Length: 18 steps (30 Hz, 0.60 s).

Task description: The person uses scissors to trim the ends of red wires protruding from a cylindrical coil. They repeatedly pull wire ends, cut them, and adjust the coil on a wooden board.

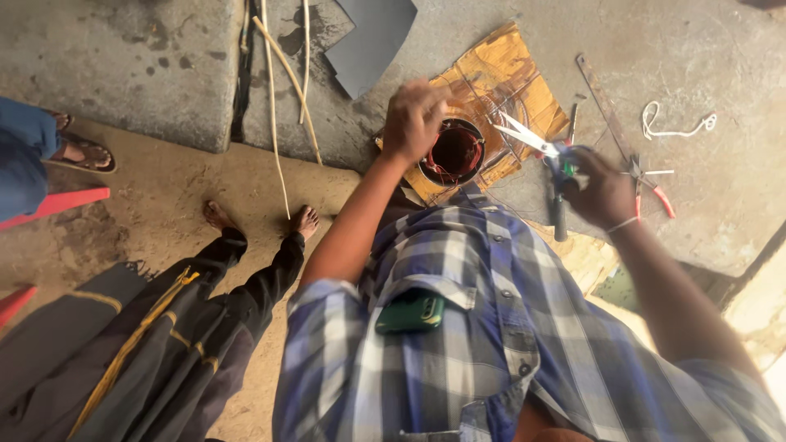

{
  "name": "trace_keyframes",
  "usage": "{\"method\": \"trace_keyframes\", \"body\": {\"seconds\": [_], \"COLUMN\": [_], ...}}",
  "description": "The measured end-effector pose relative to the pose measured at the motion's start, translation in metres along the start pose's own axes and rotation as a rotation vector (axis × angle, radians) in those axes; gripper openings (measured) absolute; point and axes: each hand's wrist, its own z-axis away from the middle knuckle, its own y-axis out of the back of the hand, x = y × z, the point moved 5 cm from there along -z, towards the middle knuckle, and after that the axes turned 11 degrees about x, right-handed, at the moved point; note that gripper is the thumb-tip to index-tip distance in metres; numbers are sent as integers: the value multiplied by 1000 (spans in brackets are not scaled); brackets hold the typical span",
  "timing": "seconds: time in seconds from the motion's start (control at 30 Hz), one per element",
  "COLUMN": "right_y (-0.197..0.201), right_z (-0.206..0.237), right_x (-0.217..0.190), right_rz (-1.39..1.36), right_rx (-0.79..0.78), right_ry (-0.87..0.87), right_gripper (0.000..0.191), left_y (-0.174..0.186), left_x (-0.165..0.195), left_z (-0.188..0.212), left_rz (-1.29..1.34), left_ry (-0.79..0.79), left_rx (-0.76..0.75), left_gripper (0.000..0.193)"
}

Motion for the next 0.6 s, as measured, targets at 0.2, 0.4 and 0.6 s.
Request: {"method": "trace_keyframes", "body": {"seconds": [0.2, 0.4, 0.6], "right_y": [-83, -107, -111], "right_z": [59, 73, 84], "right_x": [26, 23, 31], "right_rz": [-154, -139, -158], "right_rx": [151, 176, 237], "right_ry": [-271, -110, -269], "right_gripper": [50, 54, 47], "left_y": [-24, -27, -41], "left_x": [65, 53, 34], "left_z": [43, 90, 71], "left_rz": [-105, -72, 39], "left_ry": [-443, -549, -121], "left_rx": [-328, -317, -406], "left_gripper": [25, 24, 32]}}
